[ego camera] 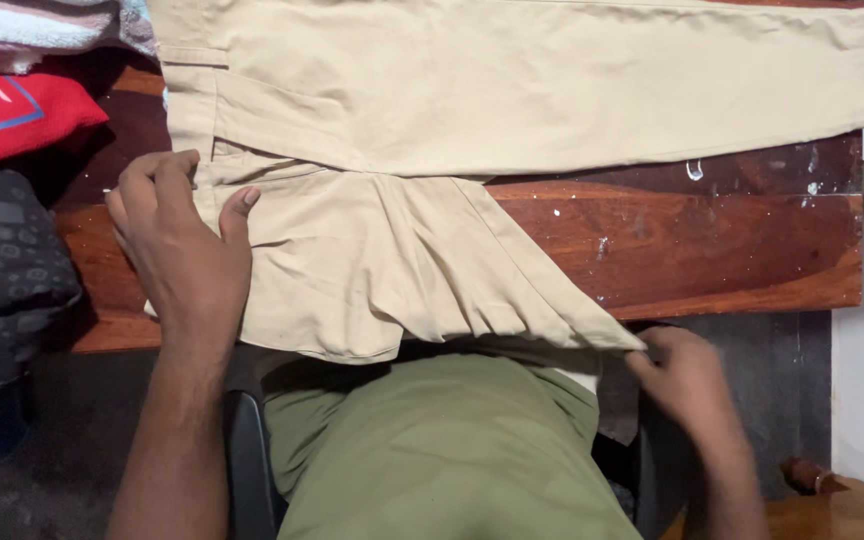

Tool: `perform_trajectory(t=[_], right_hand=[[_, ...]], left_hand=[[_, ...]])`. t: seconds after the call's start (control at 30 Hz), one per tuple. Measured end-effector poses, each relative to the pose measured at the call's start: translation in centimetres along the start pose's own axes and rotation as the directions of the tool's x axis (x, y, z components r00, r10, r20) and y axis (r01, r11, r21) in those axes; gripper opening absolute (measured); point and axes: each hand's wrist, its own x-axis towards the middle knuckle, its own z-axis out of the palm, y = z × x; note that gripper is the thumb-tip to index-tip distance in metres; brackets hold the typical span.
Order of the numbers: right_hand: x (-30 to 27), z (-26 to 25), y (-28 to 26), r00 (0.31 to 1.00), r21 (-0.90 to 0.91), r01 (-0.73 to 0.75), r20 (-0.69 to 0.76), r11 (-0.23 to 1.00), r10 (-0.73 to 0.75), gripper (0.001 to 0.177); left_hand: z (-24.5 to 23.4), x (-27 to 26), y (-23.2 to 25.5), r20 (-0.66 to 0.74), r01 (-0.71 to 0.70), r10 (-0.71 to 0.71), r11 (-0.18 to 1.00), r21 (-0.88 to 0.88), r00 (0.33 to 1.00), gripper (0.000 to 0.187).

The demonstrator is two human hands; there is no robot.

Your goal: The person folds a pair of beige pants on a wooden table, smoothing the fabric by hand and aligning the legs before folding them.

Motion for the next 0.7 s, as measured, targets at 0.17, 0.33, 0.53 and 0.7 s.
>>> perform_trajectory(t=[0.17,0.33,0.53,0.7], right_hand=[[0.5,-1.7,7.6,0.995,0.682,0.033,-0.095,0.731,0.043,0.020],[3.1,-8.1,10.7,0.987,0.674,-0.001,-0.120,0.738,0.111,0.017],[12.7,-17.9,4.6,0.946,0.468,0.309,-0.241,0.828,-0.217,0.029],[12.3,-18.5,-1.5,0.829,0.121,0.278,-0.531,0.953,-0.174,0.032]], left_hand=[[0.1,0.2,-0.4,-0.043,-0.020,0.020,1.000,-0.001,0.999,0.049],[0.1,0.6,-0.7,-0.034,-0.017,0.016,1.000,-0.017,0.999,0.051],[0.2,0.6,-0.9,-0.039,-0.036,0.037,0.999,0.010,0.999,0.050],[0.6,0.4,-1.7,-0.044,-0.049,0.049,0.999,0.006,0.998,0.048]])
